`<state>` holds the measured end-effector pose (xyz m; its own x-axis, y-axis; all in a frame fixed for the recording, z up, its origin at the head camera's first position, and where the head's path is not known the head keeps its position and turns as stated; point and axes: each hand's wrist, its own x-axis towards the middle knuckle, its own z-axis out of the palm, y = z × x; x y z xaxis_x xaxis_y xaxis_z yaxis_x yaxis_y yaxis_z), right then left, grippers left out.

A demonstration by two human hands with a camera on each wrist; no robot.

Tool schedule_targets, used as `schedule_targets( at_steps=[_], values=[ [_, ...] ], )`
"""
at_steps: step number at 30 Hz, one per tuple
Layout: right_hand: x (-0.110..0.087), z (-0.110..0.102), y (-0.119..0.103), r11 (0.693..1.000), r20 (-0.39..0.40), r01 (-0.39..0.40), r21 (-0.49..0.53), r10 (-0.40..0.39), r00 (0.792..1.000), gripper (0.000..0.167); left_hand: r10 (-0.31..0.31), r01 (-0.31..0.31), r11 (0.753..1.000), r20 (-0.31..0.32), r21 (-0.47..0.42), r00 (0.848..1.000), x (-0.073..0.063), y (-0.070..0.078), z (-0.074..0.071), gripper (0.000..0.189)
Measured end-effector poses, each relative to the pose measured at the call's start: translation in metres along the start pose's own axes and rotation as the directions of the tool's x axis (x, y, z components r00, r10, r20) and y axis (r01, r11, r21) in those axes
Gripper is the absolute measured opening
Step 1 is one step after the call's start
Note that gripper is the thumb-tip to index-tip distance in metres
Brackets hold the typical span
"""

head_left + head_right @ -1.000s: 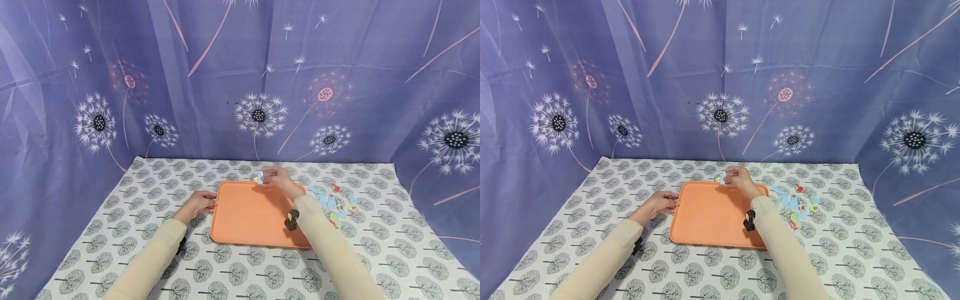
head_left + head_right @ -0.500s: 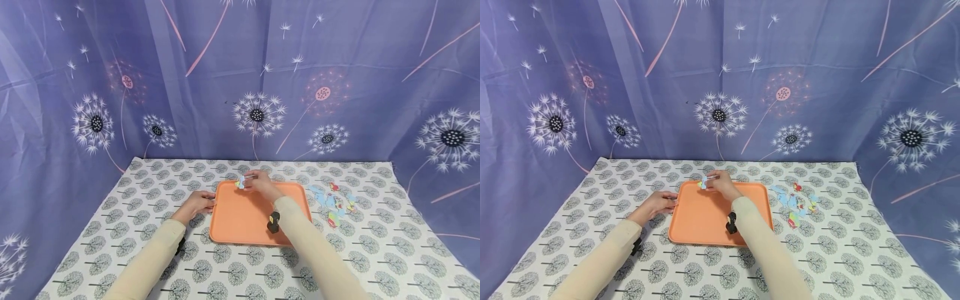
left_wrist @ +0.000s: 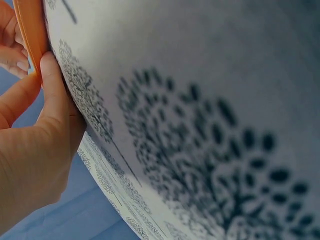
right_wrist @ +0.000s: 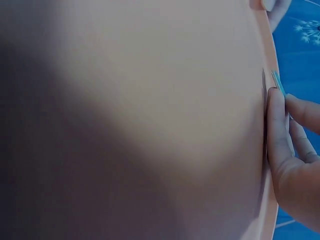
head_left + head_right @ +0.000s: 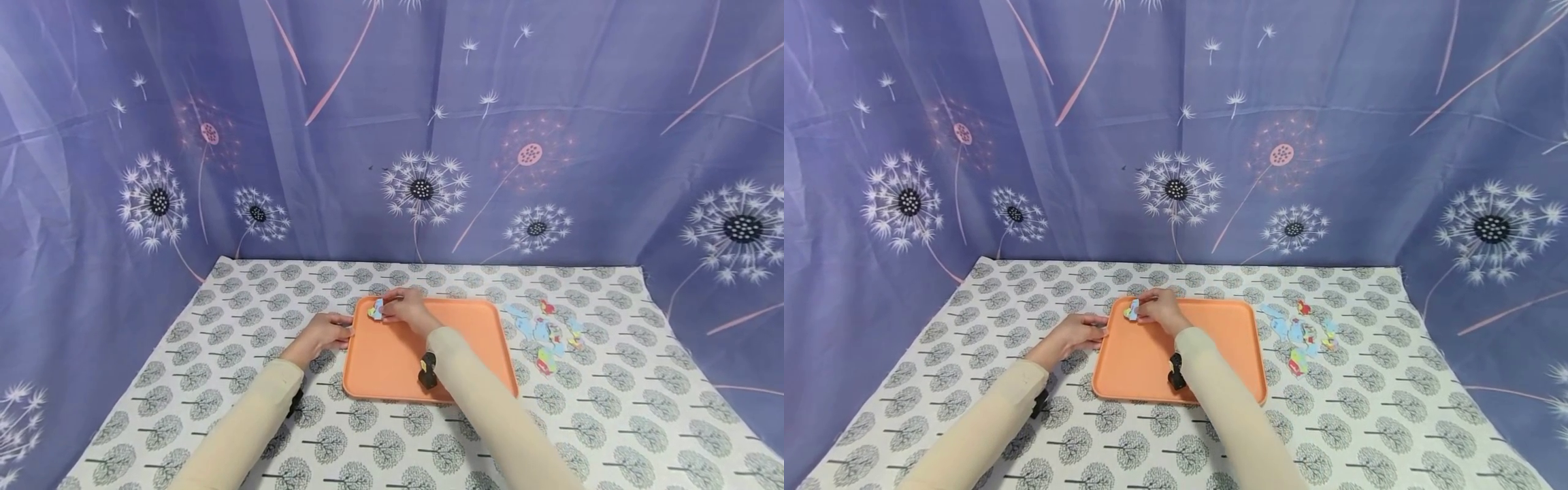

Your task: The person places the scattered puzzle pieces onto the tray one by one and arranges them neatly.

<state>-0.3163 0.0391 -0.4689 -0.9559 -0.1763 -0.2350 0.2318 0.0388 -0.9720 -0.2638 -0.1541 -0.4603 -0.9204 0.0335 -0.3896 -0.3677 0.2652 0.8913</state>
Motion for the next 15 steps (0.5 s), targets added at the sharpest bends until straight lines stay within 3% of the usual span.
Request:
schedule_targets(
  at_steps=[15],
  values=[
    [-0.001,0.013,0.000,0.989,-0.016,0.058,-0.137,-0.061,0.998,0.027,0.007,-0.007,1.000,0.009,0.003,1.000,0.000,0.001,0.000,0.040]
  ],
)
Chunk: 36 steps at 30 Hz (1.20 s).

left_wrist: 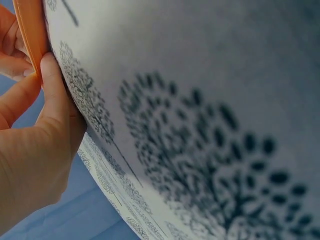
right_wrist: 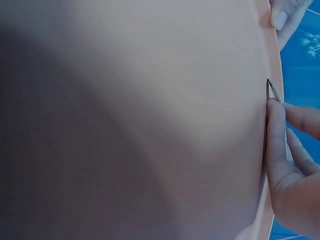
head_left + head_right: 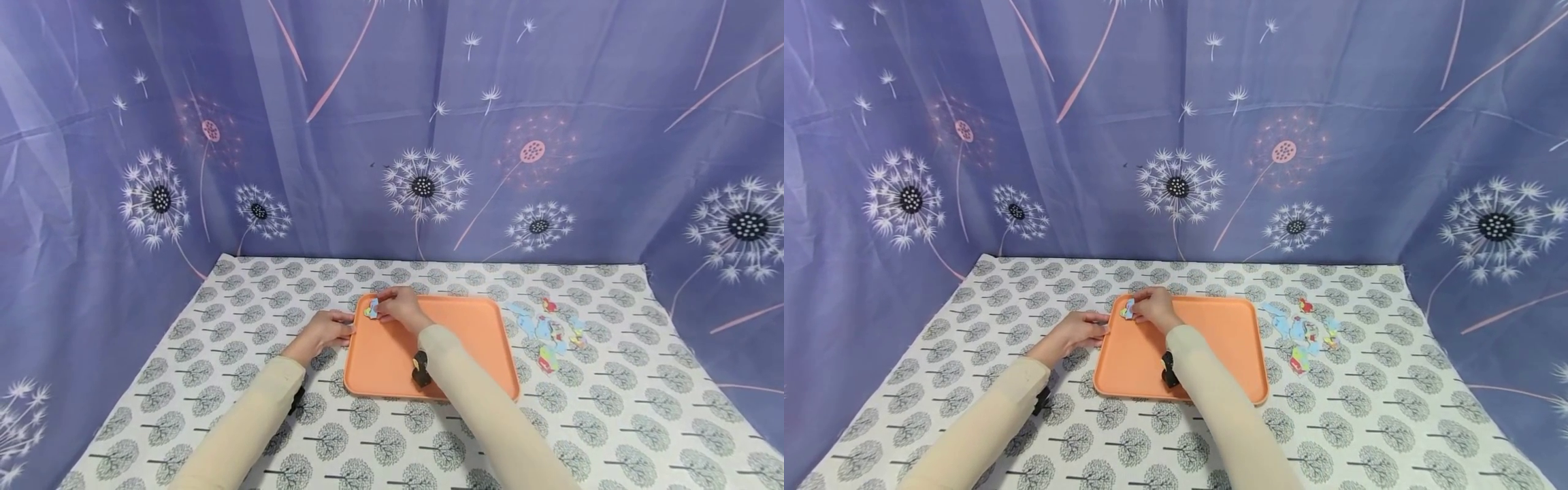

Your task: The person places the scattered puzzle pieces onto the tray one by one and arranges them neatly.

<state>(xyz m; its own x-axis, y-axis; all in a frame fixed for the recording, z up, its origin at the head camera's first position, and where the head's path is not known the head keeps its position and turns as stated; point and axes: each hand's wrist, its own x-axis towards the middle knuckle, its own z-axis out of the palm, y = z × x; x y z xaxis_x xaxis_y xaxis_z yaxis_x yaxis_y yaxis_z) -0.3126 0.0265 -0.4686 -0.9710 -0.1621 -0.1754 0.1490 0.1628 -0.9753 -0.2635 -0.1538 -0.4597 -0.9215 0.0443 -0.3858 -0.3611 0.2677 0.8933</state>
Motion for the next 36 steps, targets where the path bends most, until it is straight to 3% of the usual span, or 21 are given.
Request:
schedule_targets(
  at_steps=[9,20,36],
  values=[
    [-0.0015,0.0028,-0.0032,0.997,-0.029,0.022,-0.073,-0.024,0.999,0.022,-0.003,0.003,1.000,-0.004,-0.008,1.000,0.0015,0.0013,0.0034,0.040],
    [-0.0010,0.0056,-0.0033,0.996,-0.058,0.026,-0.085,-0.031,0.998,0.020,0.000,0.000,1.000,-0.006,0.000,1.000,0.0008,0.0002,0.0038,0.040],
    [-0.0034,0.0020,-0.0085,0.999,-0.011,0.002,-0.039,-0.002,1.000,0.024,0.004,-0.003,1.000,-0.014,0.014,1.000,-0.0016,0.0022,0.0021,0.042]
  ],
)
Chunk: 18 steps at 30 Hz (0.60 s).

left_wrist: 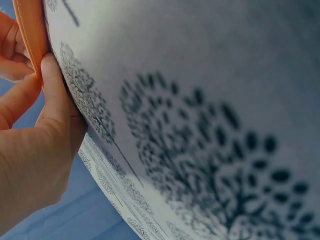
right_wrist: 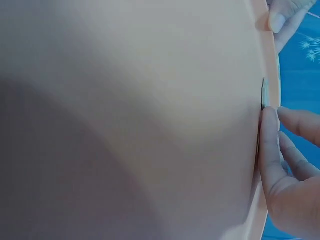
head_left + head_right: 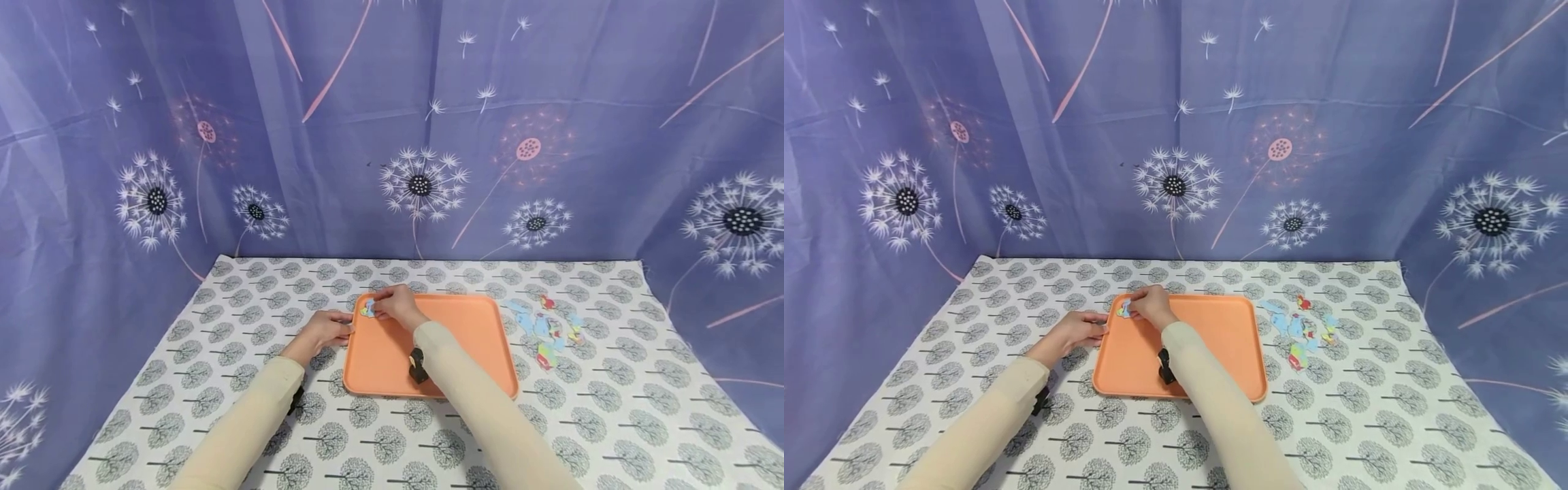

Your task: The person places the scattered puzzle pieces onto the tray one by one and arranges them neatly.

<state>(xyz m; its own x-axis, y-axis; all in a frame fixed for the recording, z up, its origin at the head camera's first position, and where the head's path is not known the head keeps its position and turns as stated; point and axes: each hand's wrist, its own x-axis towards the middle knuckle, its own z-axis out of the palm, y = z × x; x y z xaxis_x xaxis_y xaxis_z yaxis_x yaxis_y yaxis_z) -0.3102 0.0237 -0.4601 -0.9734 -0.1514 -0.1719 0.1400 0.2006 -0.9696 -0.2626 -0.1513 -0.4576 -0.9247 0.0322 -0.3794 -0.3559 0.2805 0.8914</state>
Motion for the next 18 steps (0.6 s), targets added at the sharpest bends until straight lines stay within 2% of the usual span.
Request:
schedule_targets(
  at_steps=[11,15,18],
  values=[
    [0.002,-0.020,-0.003,1.000,0.012,0.004,0.003,-0.004,1.000,0.025,0.011,-0.011,1.000,0.007,-0.013,1.000,-0.001,-0.002,-0.002,0.041],
    [0.002,-0.033,-0.005,0.999,0.007,0.042,0.001,-0.042,0.999,0.029,0.006,-0.006,1.000,0.005,-0.017,1.000,-0.001,-0.001,-0.001,0.041],
    [0.001,-0.043,-0.008,0.996,-0.007,0.075,-0.048,-0.076,0.997,0.029,0.004,-0.003,1.000,0.011,-0.018,1.000,-0.001,-0.001,-0.001,0.041]
  ],
)
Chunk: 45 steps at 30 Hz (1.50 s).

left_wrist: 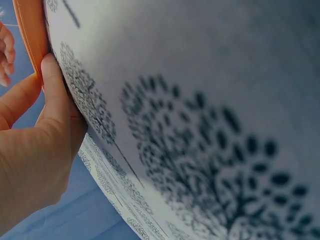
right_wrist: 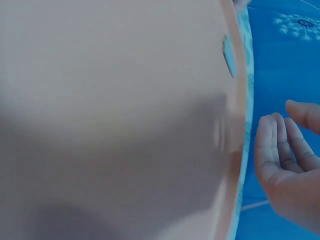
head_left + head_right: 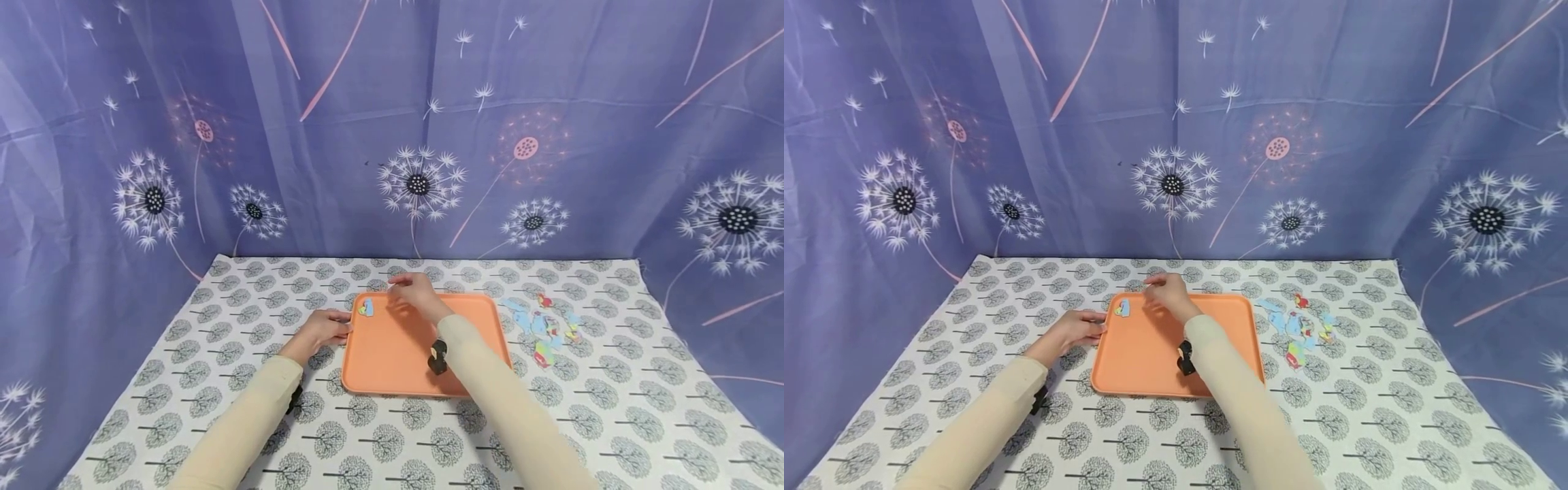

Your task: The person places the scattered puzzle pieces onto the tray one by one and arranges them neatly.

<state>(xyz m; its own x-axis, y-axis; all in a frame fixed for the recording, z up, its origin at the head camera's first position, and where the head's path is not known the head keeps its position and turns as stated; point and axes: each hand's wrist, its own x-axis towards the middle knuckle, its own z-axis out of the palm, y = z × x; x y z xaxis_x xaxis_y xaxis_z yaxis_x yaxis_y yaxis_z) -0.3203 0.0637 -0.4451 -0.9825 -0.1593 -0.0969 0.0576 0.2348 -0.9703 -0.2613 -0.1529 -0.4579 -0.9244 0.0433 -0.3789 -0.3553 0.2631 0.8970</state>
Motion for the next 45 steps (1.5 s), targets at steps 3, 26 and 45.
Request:
schedule_targets(
  at_steps=[3,26,45],
  values=[
    [-0.001,-0.011,-0.003,0.998,-0.007,0.019,-0.053,-0.019,1.000,0.030,-0.003,0.003,1.000,0.004,0.001,1.000,0.001,0.000,0.000,0.041],
    [-0.030,-0.148,0.008,0.986,-0.078,0.097,-0.135,-0.108,0.991,0.042,-0.007,0.007,1.000,-0.008,-0.008,1.000,0.001,-0.003,0.000,0.040],
    [-0.058,-0.213,0.046,0.967,-0.056,-0.054,-0.249,0.041,0.998,0.053,-0.002,0.002,1.000,-0.012,0.011,1.000,0.001,-0.002,0.001,0.038]
  ],
)
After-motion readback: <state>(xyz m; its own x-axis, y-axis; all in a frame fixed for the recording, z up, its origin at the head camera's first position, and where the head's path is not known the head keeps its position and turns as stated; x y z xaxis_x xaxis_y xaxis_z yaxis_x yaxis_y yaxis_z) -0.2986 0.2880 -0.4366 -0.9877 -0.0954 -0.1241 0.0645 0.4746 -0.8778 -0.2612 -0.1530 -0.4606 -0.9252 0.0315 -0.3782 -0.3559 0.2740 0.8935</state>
